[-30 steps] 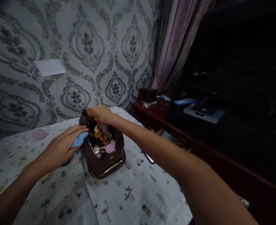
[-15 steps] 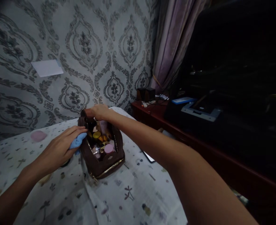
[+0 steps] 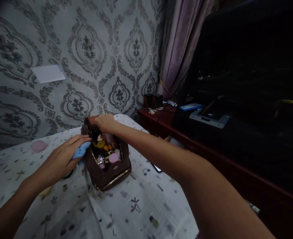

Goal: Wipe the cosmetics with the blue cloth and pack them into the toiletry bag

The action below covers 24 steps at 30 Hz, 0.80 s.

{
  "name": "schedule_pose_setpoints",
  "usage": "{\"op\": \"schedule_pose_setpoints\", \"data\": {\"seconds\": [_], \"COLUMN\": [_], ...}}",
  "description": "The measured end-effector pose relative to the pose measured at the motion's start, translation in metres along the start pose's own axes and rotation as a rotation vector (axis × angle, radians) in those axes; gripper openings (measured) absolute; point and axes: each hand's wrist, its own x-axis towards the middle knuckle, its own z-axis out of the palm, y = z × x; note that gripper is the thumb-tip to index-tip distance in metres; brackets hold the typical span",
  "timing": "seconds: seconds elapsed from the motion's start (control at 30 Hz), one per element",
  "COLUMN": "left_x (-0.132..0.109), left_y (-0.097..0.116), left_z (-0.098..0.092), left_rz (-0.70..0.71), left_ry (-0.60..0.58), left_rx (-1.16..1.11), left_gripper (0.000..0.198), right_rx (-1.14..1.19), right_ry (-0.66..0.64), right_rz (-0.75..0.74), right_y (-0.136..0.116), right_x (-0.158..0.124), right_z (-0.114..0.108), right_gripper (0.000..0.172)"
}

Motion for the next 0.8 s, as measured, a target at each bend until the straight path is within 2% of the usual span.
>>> {"op": "schedule_pose_setpoints", "data": {"seconds": [0.27,0.47,0.6,0.8], "left_x": [-0.002,-0.004,-0.003,-0.003], "left_y": [-0.003,-0.009,-0.009,-0.007], "left_z": [0.002,0.004,0.004,0.003], "left_rz": [0.02,-0.004,-0.016,-0.014], "left_ry": [0.028,0.006,0.022,0.037], "left_rx": [-0.011,-0.019,-0.042,-0.054], "left_gripper": [0.043,0.042,0.042,0.041], "right_rx": [-0.049,0.019,0.014,0.0], "right_ry": [-0.017,0.071,0.108,0.097], "right_rz": [-0.075,-0.041,-0.098,-0.124], "right_y": [-0.007,-0.002,0.0,0.003], "right_x": [-0.004,-0.01,-0.014,-0.016], "right_z": [0.005,0.01,0.012,0.014], "right_gripper": [0.019,0.031,0.024,0.024]}}
